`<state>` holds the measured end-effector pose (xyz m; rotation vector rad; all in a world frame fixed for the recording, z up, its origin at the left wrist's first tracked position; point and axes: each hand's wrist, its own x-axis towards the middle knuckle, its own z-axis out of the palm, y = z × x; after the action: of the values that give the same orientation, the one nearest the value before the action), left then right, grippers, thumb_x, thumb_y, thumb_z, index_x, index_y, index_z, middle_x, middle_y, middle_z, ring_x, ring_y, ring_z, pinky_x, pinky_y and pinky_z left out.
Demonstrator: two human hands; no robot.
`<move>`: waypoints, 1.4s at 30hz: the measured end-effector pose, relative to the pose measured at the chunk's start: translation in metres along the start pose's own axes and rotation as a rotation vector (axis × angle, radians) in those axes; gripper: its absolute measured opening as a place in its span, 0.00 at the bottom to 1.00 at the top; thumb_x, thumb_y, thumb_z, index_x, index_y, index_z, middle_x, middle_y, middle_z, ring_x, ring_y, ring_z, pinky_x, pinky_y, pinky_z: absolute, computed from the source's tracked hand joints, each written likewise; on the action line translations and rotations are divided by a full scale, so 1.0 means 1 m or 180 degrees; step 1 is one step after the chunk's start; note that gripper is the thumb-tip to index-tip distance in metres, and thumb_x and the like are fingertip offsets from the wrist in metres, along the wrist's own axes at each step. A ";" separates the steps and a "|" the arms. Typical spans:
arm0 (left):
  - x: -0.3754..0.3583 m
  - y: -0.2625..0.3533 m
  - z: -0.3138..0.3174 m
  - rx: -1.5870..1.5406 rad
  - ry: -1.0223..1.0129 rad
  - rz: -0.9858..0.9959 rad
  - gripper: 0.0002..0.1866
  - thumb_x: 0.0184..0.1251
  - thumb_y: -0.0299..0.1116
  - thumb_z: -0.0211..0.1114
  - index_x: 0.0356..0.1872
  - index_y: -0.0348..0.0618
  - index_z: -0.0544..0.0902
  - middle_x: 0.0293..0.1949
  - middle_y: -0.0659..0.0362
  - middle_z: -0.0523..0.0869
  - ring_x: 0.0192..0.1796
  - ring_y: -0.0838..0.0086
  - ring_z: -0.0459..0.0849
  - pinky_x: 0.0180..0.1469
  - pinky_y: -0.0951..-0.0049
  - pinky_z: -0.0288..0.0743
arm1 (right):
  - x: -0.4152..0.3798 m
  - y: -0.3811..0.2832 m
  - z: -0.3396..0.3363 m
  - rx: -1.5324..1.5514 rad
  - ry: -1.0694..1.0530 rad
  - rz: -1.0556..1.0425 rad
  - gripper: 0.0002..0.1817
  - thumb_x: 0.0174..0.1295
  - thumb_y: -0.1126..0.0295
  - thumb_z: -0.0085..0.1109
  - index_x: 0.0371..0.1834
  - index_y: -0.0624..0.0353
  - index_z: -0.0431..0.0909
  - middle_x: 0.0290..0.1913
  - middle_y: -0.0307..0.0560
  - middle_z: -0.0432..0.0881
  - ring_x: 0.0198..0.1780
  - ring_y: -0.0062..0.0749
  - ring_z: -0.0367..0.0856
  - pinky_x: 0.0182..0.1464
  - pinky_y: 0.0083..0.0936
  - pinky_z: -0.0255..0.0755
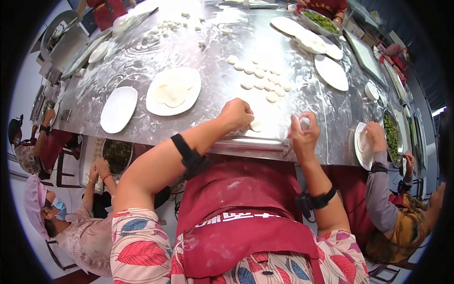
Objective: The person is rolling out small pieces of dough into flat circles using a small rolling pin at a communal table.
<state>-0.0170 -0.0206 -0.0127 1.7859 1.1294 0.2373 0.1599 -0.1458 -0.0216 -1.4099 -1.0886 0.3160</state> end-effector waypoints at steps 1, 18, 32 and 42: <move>-0.001 -0.003 0.003 -0.0286 -0.0069 -0.0152 0.09 0.50 0.31 0.67 0.31 0.37 0.86 0.27 0.52 0.86 0.33 0.70 0.86 0.39 0.68 0.78 | -0.005 0.000 -0.003 0.0105 0.0002 0.0030 0.10 0.56 0.77 0.62 0.31 0.59 0.67 0.14 0.42 0.73 0.16 0.21 0.73 0.18 0.23 0.66; -0.001 0.002 -0.001 0.0983 -0.0452 0.0924 0.09 0.50 0.30 0.66 0.32 0.38 0.82 0.32 0.49 0.85 0.38 0.61 0.84 0.41 0.64 0.75 | 0.021 0.016 0.011 -0.0583 0.0087 -0.0290 0.12 0.57 0.71 0.64 0.33 0.60 0.68 0.18 0.52 0.75 0.21 0.42 0.78 0.25 0.34 0.69; -0.001 0.003 -0.010 0.0989 -0.0594 0.0995 0.09 0.55 0.31 0.62 0.34 0.36 0.82 0.33 0.47 0.85 0.38 0.57 0.83 0.42 0.63 0.75 | 0.033 0.022 0.013 -0.0776 0.0077 -0.0749 0.11 0.56 0.75 0.61 0.36 0.58 0.67 0.19 0.46 0.74 0.18 0.28 0.77 0.20 0.26 0.68; 0.014 0.027 0.005 0.1604 -0.0683 0.1599 0.09 0.51 0.34 0.67 0.33 0.43 0.84 0.32 0.52 0.86 0.38 0.58 0.84 0.40 0.63 0.75 | -0.036 -0.015 -0.018 -0.0140 -0.0127 -0.0125 0.11 0.60 0.78 0.60 0.38 0.59 0.66 0.24 0.41 0.74 0.19 0.22 0.77 0.20 0.20 0.70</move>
<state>0.0093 -0.0158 0.0018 2.4663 0.5992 0.0506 0.1488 -0.1876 -0.0193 -1.4244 -1.1608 0.2947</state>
